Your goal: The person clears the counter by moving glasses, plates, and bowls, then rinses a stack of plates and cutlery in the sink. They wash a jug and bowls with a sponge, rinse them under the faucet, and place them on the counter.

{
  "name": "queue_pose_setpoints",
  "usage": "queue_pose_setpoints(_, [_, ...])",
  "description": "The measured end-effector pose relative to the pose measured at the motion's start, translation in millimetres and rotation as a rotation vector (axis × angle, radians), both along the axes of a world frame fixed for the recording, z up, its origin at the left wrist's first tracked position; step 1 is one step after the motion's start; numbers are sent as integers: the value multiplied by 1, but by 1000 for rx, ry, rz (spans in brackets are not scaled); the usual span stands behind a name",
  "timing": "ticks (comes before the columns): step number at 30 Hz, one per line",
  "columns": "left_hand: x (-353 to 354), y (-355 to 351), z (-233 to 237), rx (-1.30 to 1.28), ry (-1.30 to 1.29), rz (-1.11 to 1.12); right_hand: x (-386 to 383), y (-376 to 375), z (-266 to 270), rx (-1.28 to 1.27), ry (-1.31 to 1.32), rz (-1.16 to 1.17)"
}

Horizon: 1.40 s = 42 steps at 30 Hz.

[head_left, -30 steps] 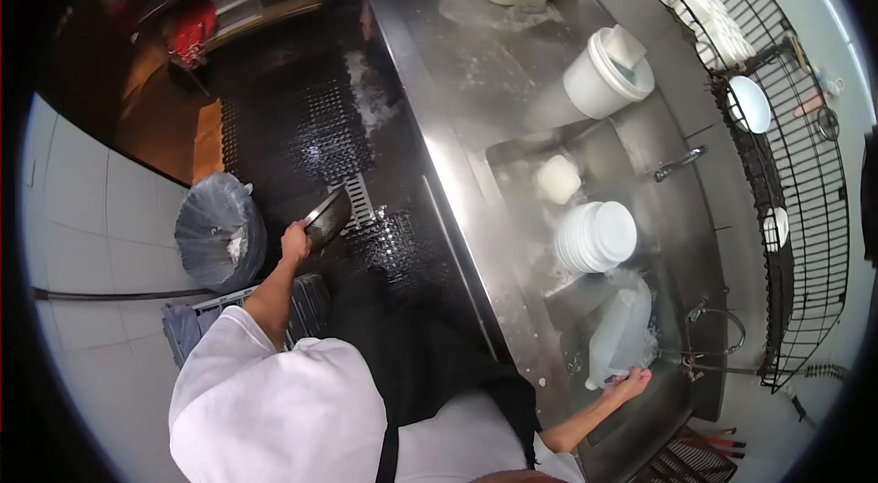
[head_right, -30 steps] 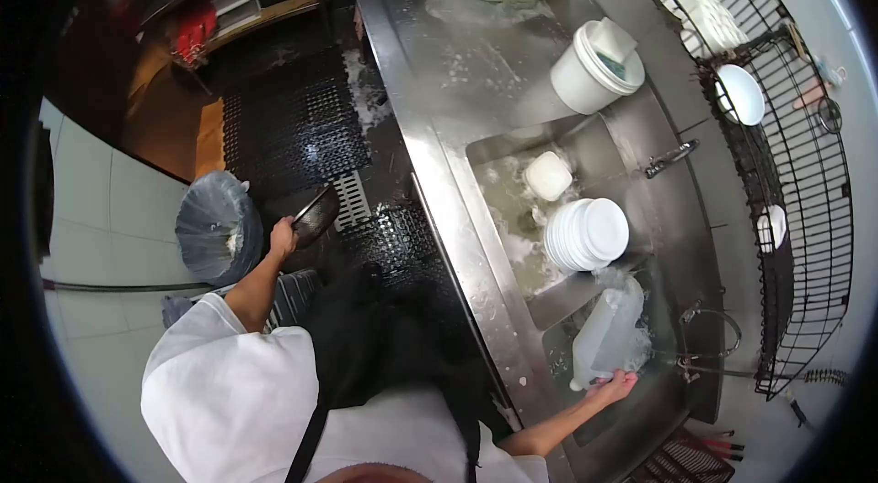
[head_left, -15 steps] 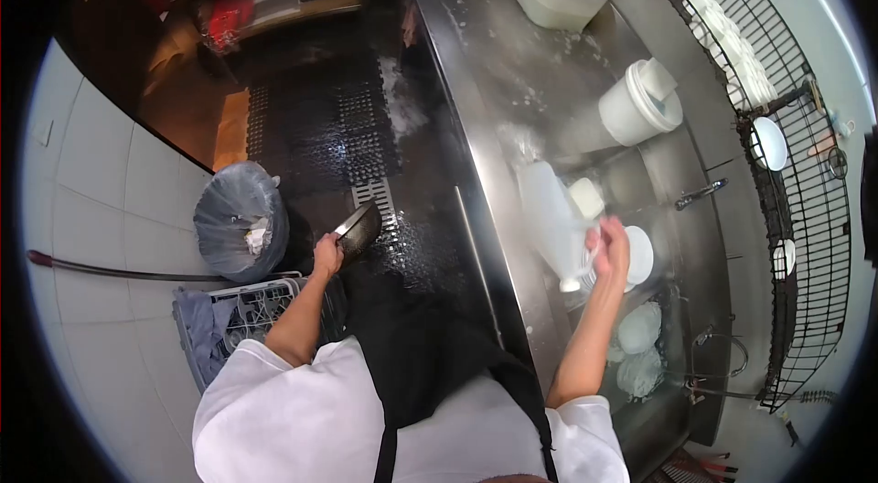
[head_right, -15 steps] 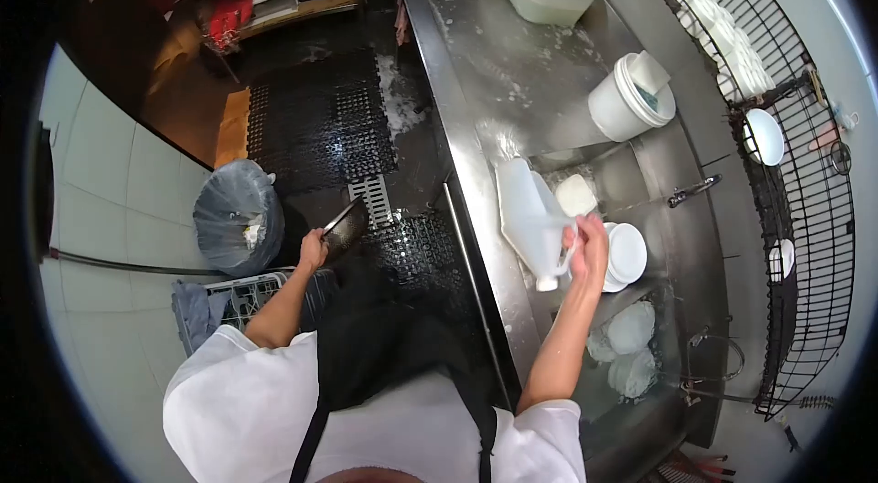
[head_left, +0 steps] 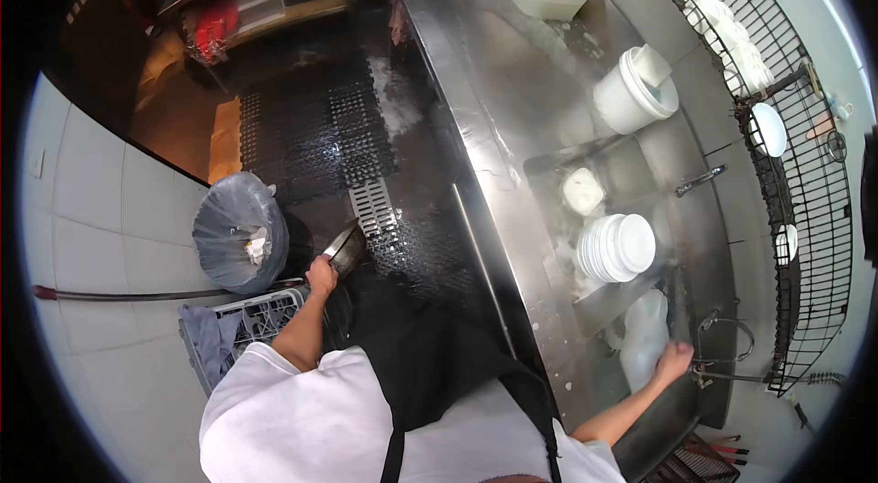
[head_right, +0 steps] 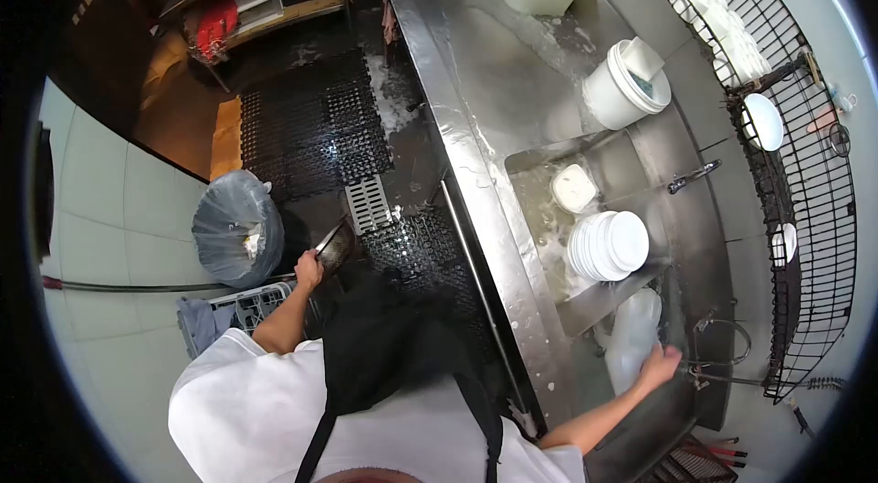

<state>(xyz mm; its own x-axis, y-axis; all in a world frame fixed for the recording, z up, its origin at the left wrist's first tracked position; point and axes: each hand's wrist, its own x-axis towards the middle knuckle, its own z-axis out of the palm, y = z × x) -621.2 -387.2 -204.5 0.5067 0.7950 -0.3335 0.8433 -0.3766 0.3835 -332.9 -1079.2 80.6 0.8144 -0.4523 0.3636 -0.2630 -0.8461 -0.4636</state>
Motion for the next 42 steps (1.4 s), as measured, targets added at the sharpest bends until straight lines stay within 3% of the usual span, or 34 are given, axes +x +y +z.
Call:
queue_pose_setpoints(1, [0,1,-2,0,15,-5,-25,-30,-4,-277,133,-90])
queue_pose_setpoints(3, [4,0,-1,-2,56,-32,-70,-20,9,-249,259,-414])
queue_pose_setpoints(5, [8,1,1,-1,97,-59,-89,-59,-18,-291,425,-554])
queue_pose_setpoints(8, [21,4,0,-4,155,-106,-101,-97,-66,-272,588,-443])
queue_pose_setpoints(11, [32,6,5,19,150,-146,-88,-84,-88,-303,552,-478])
queue_pose_setpoints(12, [35,6,11,22,162,-166,-89,-112,-113,-202,395,-381])
queue_pose_setpoints(15, [39,9,17,40,106,-154,-91,-113,-120,-64,104,-549])
queue_pose_setpoints(18, [40,14,19,-1,107,-81,-91,-141,-128,-39,-160,-533])
queue_pose_setpoints(21, [35,13,21,-11,145,-45,-96,-150,-122,694,-355,-456])
queue_pose_setpoints(24, [30,12,28,-16,176,-49,-91,-112,-100,810,-494,-280])
queue_pose_setpoints(27, [22,19,14,-52,193,-23,-76,-55,-60,883,-442,-212])
queue_pose_setpoints(30, [15,12,20,-19,186,19,-47,-27,-56,1071,-422,36])
queue_pose_setpoints(32, [9,7,21,-6,163,31,-22,35,-28,1127,-286,29])
queue_pose_setpoints(34, [2,5,16,29,125,29,13,69,-43,1314,-113,252])
queue_pose_setpoints(36, [3,2,16,71,94,-16,54,127,-51,1606,145,196])
queue_pose_setpoints(37, [4,0,16,89,81,-38,86,130,-82,1724,288,241])
queue_pose_setpoints(38, [3,-1,13,121,28,-60,94,174,-63,1689,241,286])
queue_pose_setpoints(40, [7,-2,9,137,-29,-67,147,218,-58,2069,253,87])
queue_pose_setpoints(42, [8,-6,14,161,-119,-57,186,255,-37,2352,144,58])
